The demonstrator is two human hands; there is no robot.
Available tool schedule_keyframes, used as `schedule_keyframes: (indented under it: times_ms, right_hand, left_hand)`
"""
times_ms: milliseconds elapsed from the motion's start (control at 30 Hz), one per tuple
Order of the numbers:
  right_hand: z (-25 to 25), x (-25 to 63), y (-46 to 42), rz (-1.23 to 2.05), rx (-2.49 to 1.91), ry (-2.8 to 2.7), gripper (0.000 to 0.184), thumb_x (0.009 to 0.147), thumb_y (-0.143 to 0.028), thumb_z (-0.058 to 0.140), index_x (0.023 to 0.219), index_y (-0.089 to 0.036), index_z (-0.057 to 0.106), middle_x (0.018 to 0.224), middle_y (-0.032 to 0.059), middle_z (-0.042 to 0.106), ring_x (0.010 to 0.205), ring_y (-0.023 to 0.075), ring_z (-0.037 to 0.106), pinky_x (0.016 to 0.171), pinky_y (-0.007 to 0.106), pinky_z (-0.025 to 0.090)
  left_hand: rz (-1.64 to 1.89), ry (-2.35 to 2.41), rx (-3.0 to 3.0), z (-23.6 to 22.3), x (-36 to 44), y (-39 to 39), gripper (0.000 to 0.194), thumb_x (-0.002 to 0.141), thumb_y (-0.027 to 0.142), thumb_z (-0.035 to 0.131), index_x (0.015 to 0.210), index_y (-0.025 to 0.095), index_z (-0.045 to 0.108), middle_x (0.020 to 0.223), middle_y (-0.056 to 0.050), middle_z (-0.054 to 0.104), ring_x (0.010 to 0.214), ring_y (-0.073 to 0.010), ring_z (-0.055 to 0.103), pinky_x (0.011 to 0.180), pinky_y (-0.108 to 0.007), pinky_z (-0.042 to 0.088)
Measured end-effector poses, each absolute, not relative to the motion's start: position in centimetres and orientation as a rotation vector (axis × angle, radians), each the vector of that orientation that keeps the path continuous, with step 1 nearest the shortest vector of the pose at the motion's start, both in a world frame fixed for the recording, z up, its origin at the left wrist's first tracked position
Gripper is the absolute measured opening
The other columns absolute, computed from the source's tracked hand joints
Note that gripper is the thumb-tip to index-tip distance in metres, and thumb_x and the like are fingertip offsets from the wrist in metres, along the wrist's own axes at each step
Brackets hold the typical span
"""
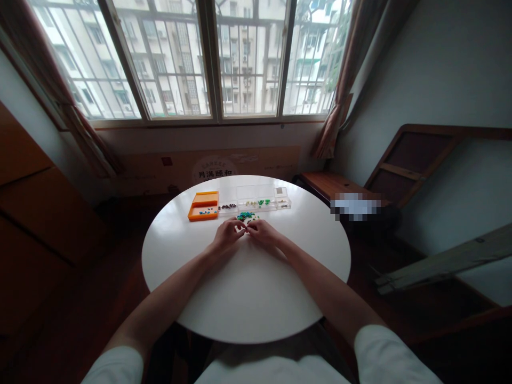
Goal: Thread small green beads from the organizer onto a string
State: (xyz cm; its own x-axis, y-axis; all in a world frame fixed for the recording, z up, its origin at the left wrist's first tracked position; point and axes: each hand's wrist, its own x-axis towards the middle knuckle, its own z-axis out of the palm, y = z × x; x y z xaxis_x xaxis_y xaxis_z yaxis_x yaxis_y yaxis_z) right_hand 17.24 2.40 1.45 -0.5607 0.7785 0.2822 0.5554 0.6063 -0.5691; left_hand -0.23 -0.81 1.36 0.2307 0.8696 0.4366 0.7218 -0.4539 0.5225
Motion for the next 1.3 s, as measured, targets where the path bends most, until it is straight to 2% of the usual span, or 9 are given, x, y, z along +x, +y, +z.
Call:
schedule_keyframes:
  times_ms: [267,567,867,1300]
  right_hand:
    - [1.42,17.26,2.27,0.584,-1.028,-2.306,0.021,0.079,-0.017,0.050,0.063,-0.012,0.063,0.055,-0.0013,0.052,0.054,0.0089,0.044,0.053,0.021,0.027]
    - [1.36,17.33,2.35,0.596,-1.024,-2.311,0.021,0.079,-0.018,0.050,0.065,-0.012,0.064,0.058,-0.0002,0.055,0.055,0.0096,0.045,0.055,0.021,0.029]
    - [1.57,17.29,2.21,0.607,-1.027,-2.312,0.021,0.079,-0.018,0.049,0.063,-0.012,0.063,0.054,-0.0019,0.049,0.054,0.0093,0.043,0.053,0.021,0.027]
    - [1.37,17.42,2.44,0.615,-0.981,-2.313,0.020,0.081,-0.018,0.052,0.075,-0.013,0.070,0.060,0.0005,0.058,0.058,0.0104,0.049,0.056,0.021,0.032]
  left_hand:
    - [1.018,1.488,2.271,1.39,-0.23,-0.86,0.015,0.075,0.031,0.063,0.082,0.020,0.071,0.084,-0.002,0.064,0.059,-0.0089,0.056,0.056,-0.020,0.041]
    - [1.021,1.488,2.281,1.22,-0.23,-0.69,0.015,0.077,0.031,0.062,0.081,0.019,0.070,0.082,-0.001,0.063,0.058,-0.0089,0.056,0.056,-0.020,0.041]
    - [1.032,1.460,2.269,1.11,-0.22,-0.61,0.013,0.077,0.029,0.062,0.080,0.018,0.069,0.082,-0.002,0.062,0.059,-0.0093,0.056,0.057,-0.020,0.043]
    - [0.992,1.497,2.277,1.13,-0.36,-0.56,0.013,0.079,0.028,0.059,0.079,0.018,0.068,0.084,-0.002,0.064,0.063,-0.0108,0.058,0.059,-0.021,0.042]
